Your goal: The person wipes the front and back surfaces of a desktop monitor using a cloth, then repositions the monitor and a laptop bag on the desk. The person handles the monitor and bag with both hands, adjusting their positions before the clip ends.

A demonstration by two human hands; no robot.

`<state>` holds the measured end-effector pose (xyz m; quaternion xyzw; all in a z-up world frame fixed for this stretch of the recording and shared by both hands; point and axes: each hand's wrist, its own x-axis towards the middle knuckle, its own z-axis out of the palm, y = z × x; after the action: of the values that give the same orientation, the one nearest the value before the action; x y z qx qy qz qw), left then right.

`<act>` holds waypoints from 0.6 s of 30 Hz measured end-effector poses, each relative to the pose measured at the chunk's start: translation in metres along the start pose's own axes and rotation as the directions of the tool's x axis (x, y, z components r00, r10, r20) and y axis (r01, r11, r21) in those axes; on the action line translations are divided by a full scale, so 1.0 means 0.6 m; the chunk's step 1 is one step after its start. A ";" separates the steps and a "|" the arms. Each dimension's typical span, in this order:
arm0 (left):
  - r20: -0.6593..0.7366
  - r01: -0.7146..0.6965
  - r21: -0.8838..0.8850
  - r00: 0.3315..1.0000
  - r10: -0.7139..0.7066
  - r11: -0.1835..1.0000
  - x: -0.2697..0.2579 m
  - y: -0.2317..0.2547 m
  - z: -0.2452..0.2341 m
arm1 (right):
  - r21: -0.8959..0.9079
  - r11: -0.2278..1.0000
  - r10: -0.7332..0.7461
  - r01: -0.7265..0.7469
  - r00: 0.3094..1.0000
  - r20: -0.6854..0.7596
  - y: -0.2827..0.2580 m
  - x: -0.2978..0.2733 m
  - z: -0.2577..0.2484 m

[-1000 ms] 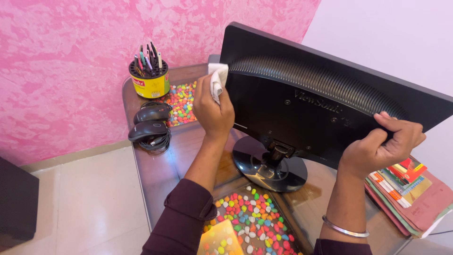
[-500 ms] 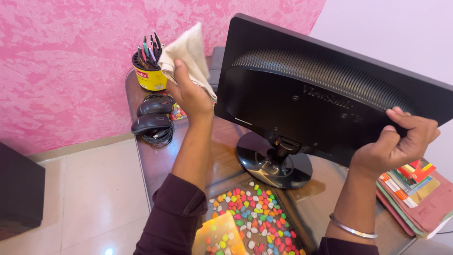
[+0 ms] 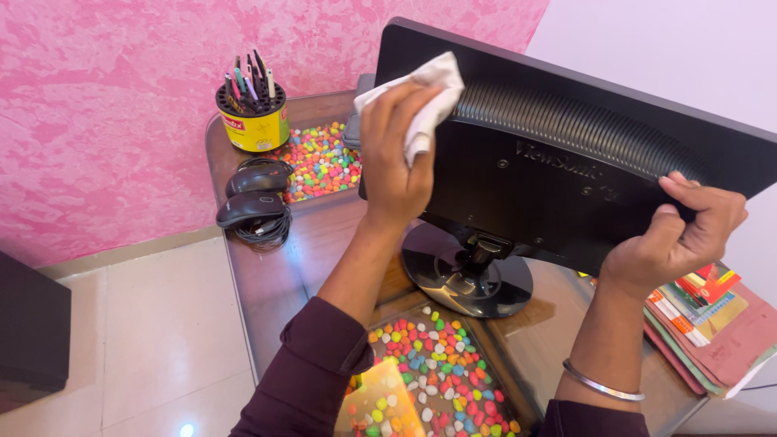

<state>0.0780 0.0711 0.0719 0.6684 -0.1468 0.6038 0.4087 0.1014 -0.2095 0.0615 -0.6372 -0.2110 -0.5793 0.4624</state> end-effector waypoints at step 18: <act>0.347 -0.135 -0.016 0.929 0.132 0.991 0.017 0.071 0.014 | -0.025 0.998 0.066 -0.065 0.997 0.041 0.020 -0.004 -0.009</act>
<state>0.0567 0.0416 0.0978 0.7544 -0.2592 0.5036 0.3317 0.1077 -0.2189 0.0545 -0.6612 -0.1928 -0.5529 0.4690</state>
